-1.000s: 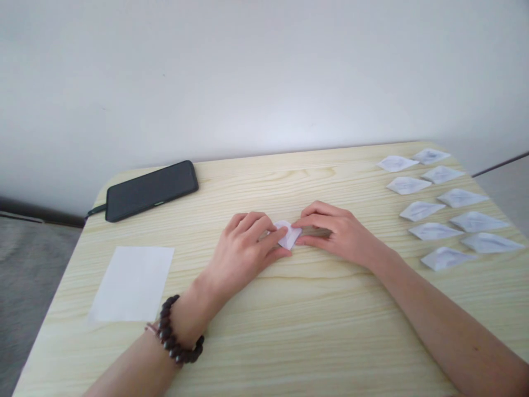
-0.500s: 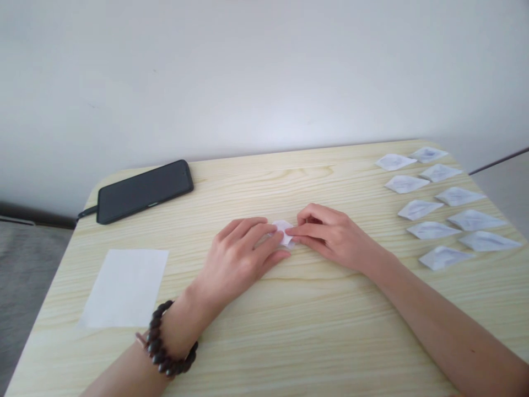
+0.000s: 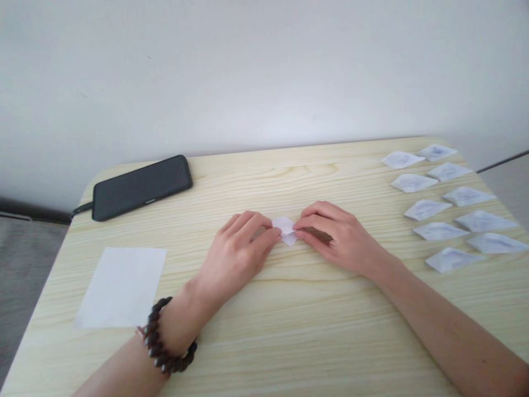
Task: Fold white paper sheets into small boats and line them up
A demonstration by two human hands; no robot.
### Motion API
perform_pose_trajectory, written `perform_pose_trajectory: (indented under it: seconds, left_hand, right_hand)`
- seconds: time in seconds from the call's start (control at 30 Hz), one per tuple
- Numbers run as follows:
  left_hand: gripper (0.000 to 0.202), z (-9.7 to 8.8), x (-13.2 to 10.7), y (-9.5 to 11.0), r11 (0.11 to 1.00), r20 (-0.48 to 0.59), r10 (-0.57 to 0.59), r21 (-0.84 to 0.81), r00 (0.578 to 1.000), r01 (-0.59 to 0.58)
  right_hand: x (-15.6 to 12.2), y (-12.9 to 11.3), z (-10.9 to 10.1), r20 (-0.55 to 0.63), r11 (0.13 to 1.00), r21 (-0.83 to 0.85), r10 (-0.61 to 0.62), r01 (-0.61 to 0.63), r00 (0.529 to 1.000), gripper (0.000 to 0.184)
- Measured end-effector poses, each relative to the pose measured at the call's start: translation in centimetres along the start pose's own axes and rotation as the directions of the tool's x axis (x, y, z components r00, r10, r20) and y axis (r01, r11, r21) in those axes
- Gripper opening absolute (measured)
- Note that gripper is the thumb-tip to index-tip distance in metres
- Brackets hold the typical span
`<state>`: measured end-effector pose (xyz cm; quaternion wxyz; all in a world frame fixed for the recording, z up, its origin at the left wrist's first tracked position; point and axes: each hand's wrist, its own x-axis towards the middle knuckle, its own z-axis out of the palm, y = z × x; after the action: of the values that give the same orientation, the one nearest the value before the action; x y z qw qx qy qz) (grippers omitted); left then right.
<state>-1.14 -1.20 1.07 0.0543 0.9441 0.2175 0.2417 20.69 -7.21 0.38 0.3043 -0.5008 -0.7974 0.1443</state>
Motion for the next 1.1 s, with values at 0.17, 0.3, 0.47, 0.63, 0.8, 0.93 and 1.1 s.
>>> perform_pose_trajectory:
  seconds: [0.17,0.3,0.47,0.63,0.8,0.93,1.1]
  left_hand:
    - [0.013,0.3,0.0,0.2,1.0,0.009,-0.026,0.004,1.0,0.025]
    - [0.013,0.6,0.1,0.2,0.993,-0.014,-0.105,-0.057,0.994,0.104]
    - [0.016,0.8,0.3,0.3,0.976,0.044,-0.175,-0.123,0.984,0.18]
    - [0.019,0.8,0.4,0.6,0.951,0.057,-0.27,-0.142,0.961,0.276]
    - [0.016,0.9,0.5,0.6,0.935,0.037,-0.302,-0.183,0.953,0.303]
    - [0.016,1.2,0.5,0.5,0.929,0.019,-0.32,-0.192,0.947,0.317]
    - [0.015,1.6,0.6,0.7,0.937,0.001,-0.327,-0.131,0.945,0.324]
  right_hand:
    - [0.3,-0.4,0.4,-0.028,0.994,0.059,0.094,-0.093,0.995,0.013]
    - [0.5,-0.7,0.6,-0.049,0.982,0.054,0.185,-0.183,0.981,0.01]
    - [0.6,-1.0,0.8,-0.055,0.971,0.032,0.239,-0.238,0.969,0.009]
    - [0.7,-1.0,1.2,-0.082,0.964,0.008,0.267,-0.267,0.96,0.014]
    - [1.0,-1.1,1.4,-0.1,0.958,-0.011,0.284,-0.286,0.954,0.017]
    - [1.0,-1.1,1.4,-0.104,0.958,-0.009,0.283,-0.285,0.954,0.016]
    - [0.9,-1.1,1.3,-0.098,0.96,-0.02,0.278,-0.281,0.956,0.016]
